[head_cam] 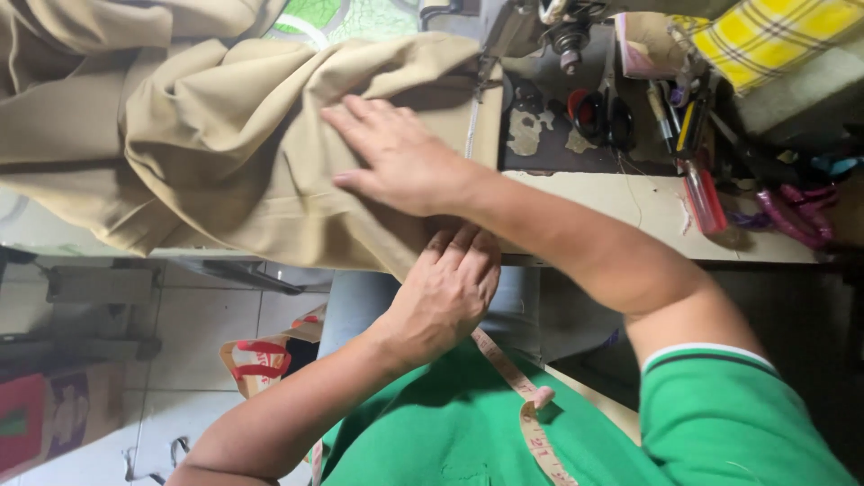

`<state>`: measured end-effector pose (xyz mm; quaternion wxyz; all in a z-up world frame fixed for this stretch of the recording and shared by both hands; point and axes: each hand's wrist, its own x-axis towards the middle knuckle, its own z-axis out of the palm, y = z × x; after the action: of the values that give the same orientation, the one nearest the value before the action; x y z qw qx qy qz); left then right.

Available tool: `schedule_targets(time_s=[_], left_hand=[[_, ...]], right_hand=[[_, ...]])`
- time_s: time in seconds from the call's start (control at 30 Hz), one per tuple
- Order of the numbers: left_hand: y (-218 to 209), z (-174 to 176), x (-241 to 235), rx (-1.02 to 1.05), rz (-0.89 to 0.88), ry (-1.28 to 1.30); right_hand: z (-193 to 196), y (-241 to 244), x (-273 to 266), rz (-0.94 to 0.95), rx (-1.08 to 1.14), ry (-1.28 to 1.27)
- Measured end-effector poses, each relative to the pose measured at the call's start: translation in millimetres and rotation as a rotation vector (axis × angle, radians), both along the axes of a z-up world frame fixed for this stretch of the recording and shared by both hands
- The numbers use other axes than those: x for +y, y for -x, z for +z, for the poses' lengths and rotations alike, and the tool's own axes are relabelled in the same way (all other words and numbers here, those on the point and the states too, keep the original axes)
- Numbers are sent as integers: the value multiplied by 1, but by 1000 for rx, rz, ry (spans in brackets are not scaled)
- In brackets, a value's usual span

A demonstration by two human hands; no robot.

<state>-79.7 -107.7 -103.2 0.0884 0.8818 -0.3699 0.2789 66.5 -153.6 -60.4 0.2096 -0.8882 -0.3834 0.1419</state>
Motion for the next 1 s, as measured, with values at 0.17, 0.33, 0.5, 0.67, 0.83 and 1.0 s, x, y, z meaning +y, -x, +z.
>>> schedule_targets(time_s=[0.17, 0.33, 0.5, 0.67, 0.83, 1.0], left_hand=[[-9, -11, -2, -66, -77, 72], [-2, -8, -3, -65, -38, 75], [0, -26, -14, -64, 8, 87], [0, -23, -13, -45, 9, 63], [4, -16, -7, -7, -13, 47], [4, 3, 0, 135, 0, 5]], right_hand=[[-3, 3, -6, 70, -233, -62], [-19, 3, -86, 135, -489, -354], [-51, -13, -153, -46, -559, -254], [-44, -7, -153, 0, -554, -275], [-36, 2, -153, 9, -551, -262], [-24, 0, -156, 102, -568, -238]])
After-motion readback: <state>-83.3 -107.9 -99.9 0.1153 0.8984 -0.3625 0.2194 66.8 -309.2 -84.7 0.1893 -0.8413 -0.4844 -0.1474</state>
